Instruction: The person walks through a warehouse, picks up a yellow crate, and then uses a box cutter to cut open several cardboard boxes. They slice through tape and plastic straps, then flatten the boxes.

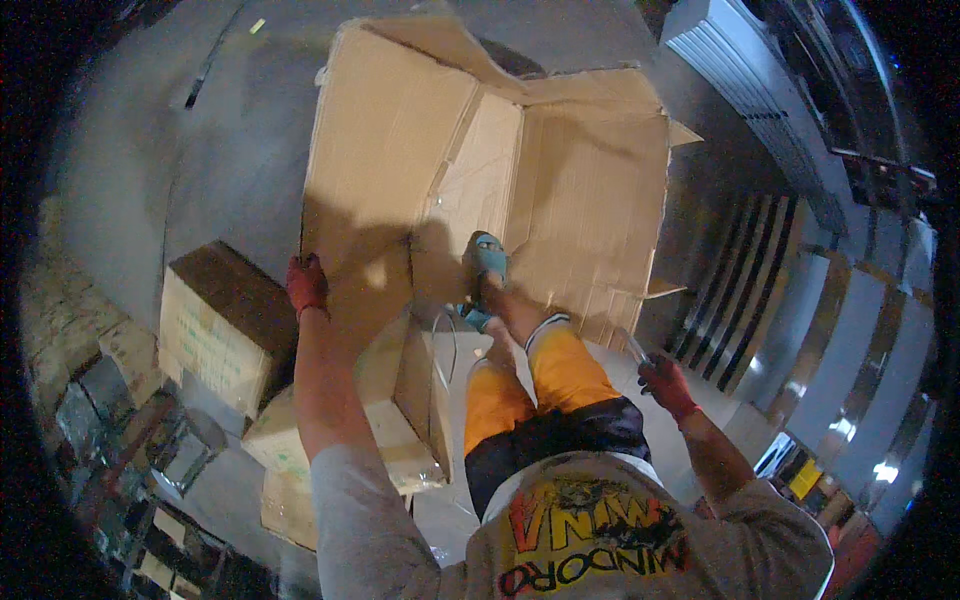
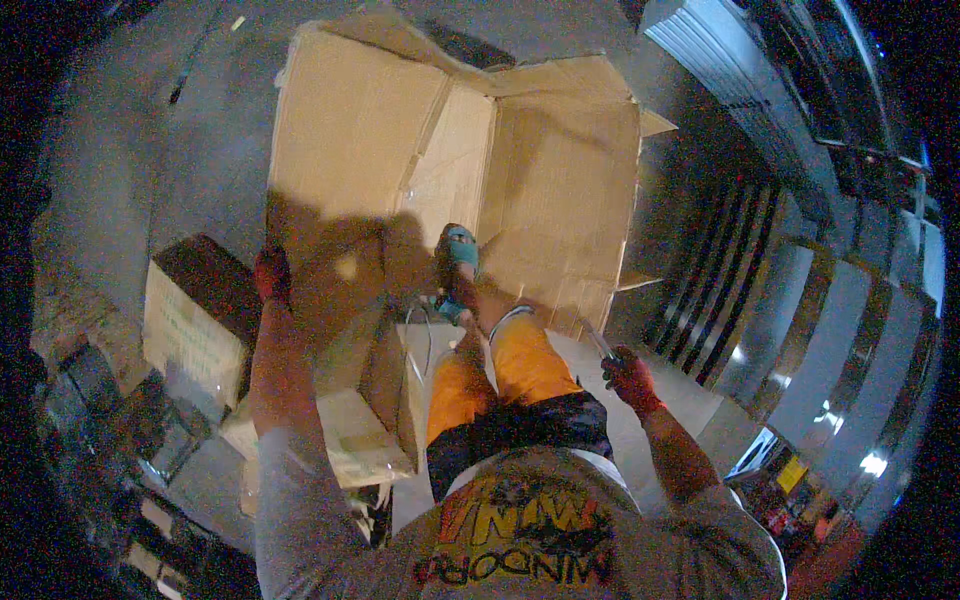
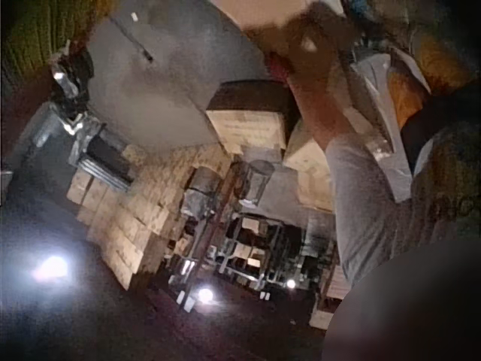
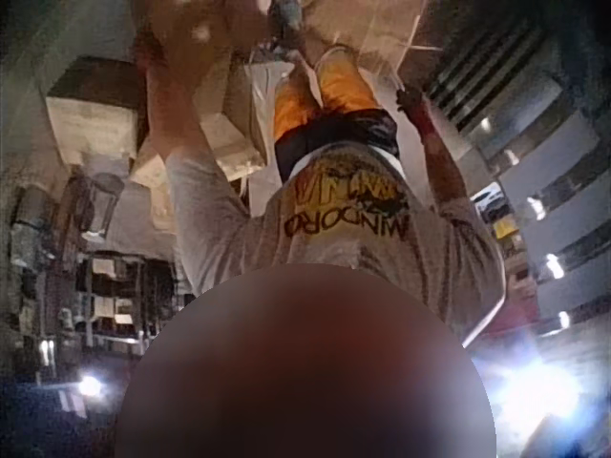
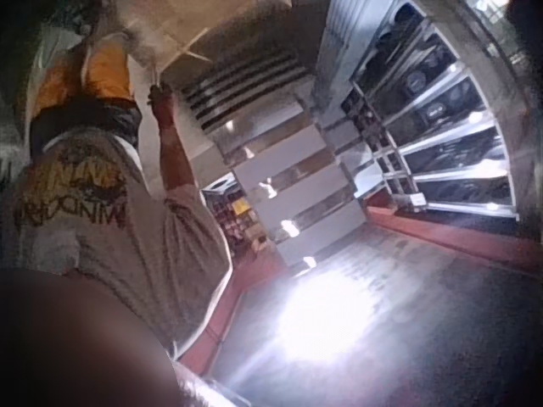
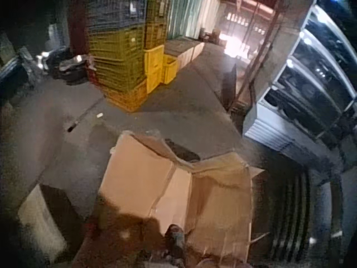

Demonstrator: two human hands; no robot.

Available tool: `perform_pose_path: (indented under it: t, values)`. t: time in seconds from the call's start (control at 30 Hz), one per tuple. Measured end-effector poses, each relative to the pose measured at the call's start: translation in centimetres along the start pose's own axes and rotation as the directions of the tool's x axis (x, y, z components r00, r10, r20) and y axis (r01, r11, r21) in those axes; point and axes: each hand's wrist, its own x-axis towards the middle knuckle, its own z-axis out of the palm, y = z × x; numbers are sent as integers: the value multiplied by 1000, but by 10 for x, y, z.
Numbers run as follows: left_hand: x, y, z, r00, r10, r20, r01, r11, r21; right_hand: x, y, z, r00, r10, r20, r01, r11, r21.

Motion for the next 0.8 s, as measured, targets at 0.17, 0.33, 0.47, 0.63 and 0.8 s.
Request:
perform_pose_path:
  t: [0.17, 0.33, 0.47, 0.63, 0.8]
  values:
    - [-4, 45, -6, 972, 140, -190, -148, 989, -25, 57, -22, 6, 998, -70, 0, 66, 938, -340]
    - [52, 87, -20, 888, 459, -29, -449, 879, 162, 128, -98, 39, 949, -315, 2, 268, 805, -530]
    - [61, 86, -19, 994, 107, 2, -106, 989, -107, 155, -155, 49, 972, -230, 43, 233, 930, -285]
    - [59, 50, -15, 991, 61, -120, -74, 992, -106, 175, -203, 35, 970, -243, 14, 212, 815, -539]
    - [71, 7, -11, 985, -105, -139, 92, 991, -98, 215, -227, 32, 954, -300, 26, 255, 759, -599]
